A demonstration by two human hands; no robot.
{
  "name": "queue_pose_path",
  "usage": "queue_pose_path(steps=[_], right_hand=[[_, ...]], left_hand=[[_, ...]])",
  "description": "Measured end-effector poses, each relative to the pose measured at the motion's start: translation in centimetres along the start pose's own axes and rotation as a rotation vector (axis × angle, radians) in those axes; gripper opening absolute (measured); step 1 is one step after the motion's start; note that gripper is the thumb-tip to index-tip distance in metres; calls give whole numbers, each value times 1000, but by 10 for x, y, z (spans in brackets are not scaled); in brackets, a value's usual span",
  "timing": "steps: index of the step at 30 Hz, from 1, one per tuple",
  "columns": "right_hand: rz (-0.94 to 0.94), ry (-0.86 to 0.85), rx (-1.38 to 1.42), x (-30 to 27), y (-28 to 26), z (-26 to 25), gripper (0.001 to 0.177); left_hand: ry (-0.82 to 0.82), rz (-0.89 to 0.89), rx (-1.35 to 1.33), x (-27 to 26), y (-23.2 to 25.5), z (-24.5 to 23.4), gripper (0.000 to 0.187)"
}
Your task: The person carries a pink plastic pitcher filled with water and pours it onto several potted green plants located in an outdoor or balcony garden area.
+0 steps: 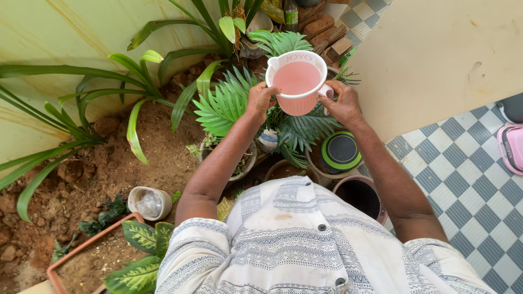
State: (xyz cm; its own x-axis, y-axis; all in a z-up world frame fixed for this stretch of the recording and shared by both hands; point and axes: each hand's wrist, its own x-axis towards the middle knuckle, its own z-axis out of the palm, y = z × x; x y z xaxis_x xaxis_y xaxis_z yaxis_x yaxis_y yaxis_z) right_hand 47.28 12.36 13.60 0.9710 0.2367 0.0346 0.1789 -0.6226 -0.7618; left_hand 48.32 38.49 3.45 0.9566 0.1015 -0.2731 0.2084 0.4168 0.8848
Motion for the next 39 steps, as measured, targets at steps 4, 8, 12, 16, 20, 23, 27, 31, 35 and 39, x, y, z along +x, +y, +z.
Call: queue_pose_path(steps=[4,8,12,16,20,23,27,31,35,39], right_hand=[[18,-8,-65,9,-30,2,43],[-104,47,-205,26,-32,7,45],[-77,35,-255,42,-33,12,43],[-103,70,-286,55,-34,15,43],[-104,93,-328,65,-36,13,41],[-97,102,-357,71,-41,10,41],[-87,104,-400,82,-51,5,38],[-62,104,-411,91,-64,0,39],[14,79,-425,98,-82,-3,41],[-29,72,-479,103,-96,-6,38]], left_hand=[[7,-10,13,7,4,-9,24],[-1,-2,-22,13,5,-15,24],[10,7,-70,21,-3,-18,26],[19,6,-91,28,-9,-14,30],[4,10,-129,35,-10,-10,32],[-14,4,-186,40,-10,-6,32],[-50,-16,-249,50,-9,-3,32],[-60,-33,-323,57,-7,2,31],[-71,-43,-352,62,-3,5,29],[-66,-58,-419,67,-1,11,27]])
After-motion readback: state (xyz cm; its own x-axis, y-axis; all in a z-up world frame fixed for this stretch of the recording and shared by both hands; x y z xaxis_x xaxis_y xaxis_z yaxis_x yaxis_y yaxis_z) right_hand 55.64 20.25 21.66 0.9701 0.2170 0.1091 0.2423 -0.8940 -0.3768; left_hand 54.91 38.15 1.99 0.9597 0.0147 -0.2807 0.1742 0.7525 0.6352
